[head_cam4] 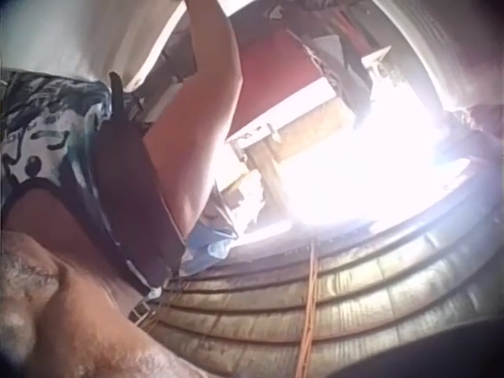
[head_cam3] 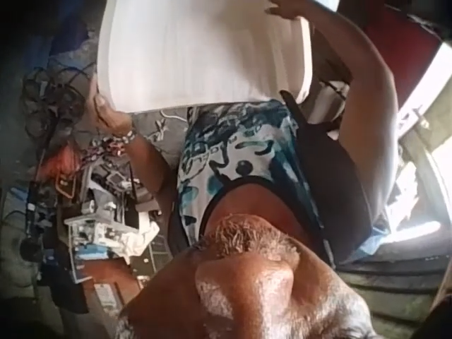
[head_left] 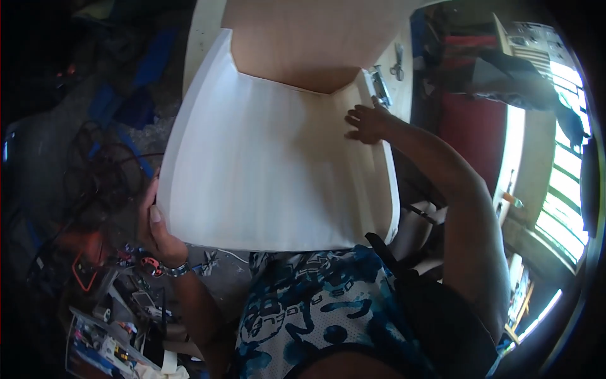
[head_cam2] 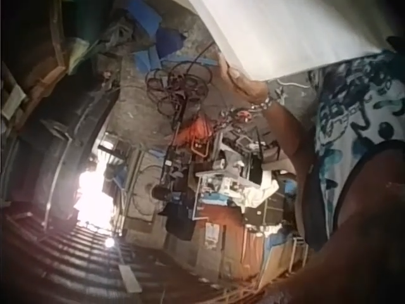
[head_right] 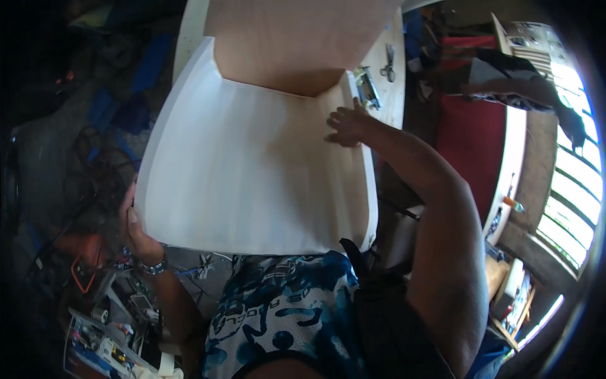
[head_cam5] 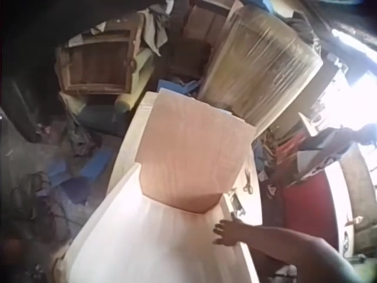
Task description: The recorder is stapling white upholstery fabric onto a wooden furniture frame using a pneumatic stapler.
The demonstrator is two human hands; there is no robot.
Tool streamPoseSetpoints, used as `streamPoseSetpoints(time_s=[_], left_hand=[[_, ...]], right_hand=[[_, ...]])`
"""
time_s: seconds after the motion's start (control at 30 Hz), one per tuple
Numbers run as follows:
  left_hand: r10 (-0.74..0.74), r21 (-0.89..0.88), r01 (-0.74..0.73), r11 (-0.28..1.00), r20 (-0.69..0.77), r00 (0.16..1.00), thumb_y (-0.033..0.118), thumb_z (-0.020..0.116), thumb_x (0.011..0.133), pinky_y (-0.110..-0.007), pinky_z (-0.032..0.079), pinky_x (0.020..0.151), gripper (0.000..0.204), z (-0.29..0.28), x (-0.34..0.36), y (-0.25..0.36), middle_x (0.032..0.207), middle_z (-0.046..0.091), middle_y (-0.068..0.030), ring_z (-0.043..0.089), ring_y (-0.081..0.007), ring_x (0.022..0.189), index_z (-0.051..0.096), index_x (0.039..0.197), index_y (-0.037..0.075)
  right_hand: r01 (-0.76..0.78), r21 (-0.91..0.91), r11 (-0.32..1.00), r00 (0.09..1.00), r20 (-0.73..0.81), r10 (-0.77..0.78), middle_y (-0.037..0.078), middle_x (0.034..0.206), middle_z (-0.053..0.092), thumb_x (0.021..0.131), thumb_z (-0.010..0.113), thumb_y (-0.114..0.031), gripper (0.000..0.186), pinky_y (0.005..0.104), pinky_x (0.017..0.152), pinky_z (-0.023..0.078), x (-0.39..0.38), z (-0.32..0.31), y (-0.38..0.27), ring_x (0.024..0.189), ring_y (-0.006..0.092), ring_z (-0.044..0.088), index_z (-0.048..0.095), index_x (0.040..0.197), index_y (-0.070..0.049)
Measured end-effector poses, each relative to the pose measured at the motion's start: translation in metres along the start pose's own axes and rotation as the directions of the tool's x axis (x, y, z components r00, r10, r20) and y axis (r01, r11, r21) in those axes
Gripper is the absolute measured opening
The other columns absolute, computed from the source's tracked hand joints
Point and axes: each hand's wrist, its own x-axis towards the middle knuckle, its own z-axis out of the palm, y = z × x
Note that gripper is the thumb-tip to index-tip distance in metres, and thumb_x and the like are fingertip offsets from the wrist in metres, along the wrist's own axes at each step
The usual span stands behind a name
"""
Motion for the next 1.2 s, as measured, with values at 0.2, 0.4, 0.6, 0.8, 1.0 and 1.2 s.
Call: streamPoseSetpoints(time_s=[0.2, 0.4, 0.6, 0.8, 1.0, 1.2], left_hand=[[-0.082, 0.045, 0.083, 0.995, -0.026, 0.996, 0.026, 0.042, 0.099, -0.042, 0.045, 0.103, 0.048, -0.003, -0.007, -0.003, 0.127, 0.063, -0.0256, 0.061, -0.0322, 0.118, 0.061, 0.126, -0.009], [0.217, -0.162, -0.206, 0.965, 0.059, 0.974, 0.024, 0.039, 0.099, -0.046, 0.038, 0.111, 0.044, -0.001, 0.014, -0.011, 0.134, 0.059, -0.0280, 0.054, -0.0362, 0.128, 0.063, 0.118, -0.009], [0.411, -0.527, -0.281, 0.802, 0.144, 0.900, 0.046, 0.035, 0.093, -0.047, 0.031, 0.115, 0.064, 0.018, 0.083, -0.021, 0.141, 0.052, -0.0304, 0.046, -0.0373, 0.136, 0.065, 0.114, -0.007], [0.325, -0.610, -0.145, 0.779, 0.194, 0.926, 0.037, 0.040, 0.104, -0.039, 0.036, 0.111, 0.054, 0.078, 0.127, 0.042, 0.146, 0.049, -0.0208, 0.049, -0.0271, 0.132, 0.058, 0.127, -0.008], [0.565, -0.048, -0.571, 0.820, -0.095, 0.820, 0.034, 0.031, 0.107, -0.043, 0.028, 0.117, 0.056, 0.088, 0.128, 0.061, 0.150, 0.044, -0.0235, 0.040, -0.0343, 0.140, 0.044, 0.141, -0.008], [0.792, 0.033, -0.792, 0.610, -0.003, 0.610, 0.029, 0.039, 0.106, -0.047, 0.037, 0.111, 0.046, 0.093, 0.068, 0.121, 0.132, 0.059, -0.0246, 0.054, -0.0382, 0.127, 0.055, 0.126, -0.009]], right_hand=[[-0.194, 0.088, 0.977, 0.980, -0.029, 0.197, 0.008, 0.157, 0.036, 0.103, 0.030, -0.054, 0.055, 0.0689, 0.115, 0.018, 0.032, -0.001, 0.007, 0.147, 0.0325, 0.027, 0.046, 0.147, -0.025], [0.142, 0.507, 0.850, 0.964, -0.268, -0.001, 0.011, 0.138, 0.057, 0.107, 0.032, -0.041, 0.045, 0.0404, 0.114, 0.037, -0.103, -0.003, -0.051, 0.135, 0.0335, 0.045, 0.054, 0.142, -0.023], [0.761, 0.618, 0.194, 0.506, -0.754, 0.418, 0.015, 0.145, 0.053, 0.106, 0.021, -0.056, 0.075, 0.0371, 0.119, 0.027, -0.176, 0.048, -0.085, 0.138, 0.0282, 0.044, 0.058, 0.133, 0.004], [0.933, 0.096, -0.346, 0.357, -0.362, 0.861, 0.014, 0.140, 0.055, 0.104, 0.029, -0.060, 0.074, 0.0358, 0.109, 0.040, -0.167, 0.040, -0.038, 0.123, 0.0242, 0.056, 0.051, 0.140, 0.000], [0.951, 0.126, -0.284, 0.306, -0.223, 0.926, 0.013, 0.153, 0.041, 0.096, 0.037, -0.073, 0.087, 0.0519, 0.111, 0.033, -0.132, 0.059, -0.016, 0.143, 0.0288, 0.035, 0.040, 0.149, -0.004], [0.457, 0.873, -0.170, 0.560, -0.134, 0.817, 0.006, 0.091, 0.066, 0.099, 0.055, -0.046, 0.048, 0.0369, 0.058, 0.051, 0.056, 0.298, -0.120, 0.077, 0.0226, 0.065, 0.060, 0.119, -0.003]])
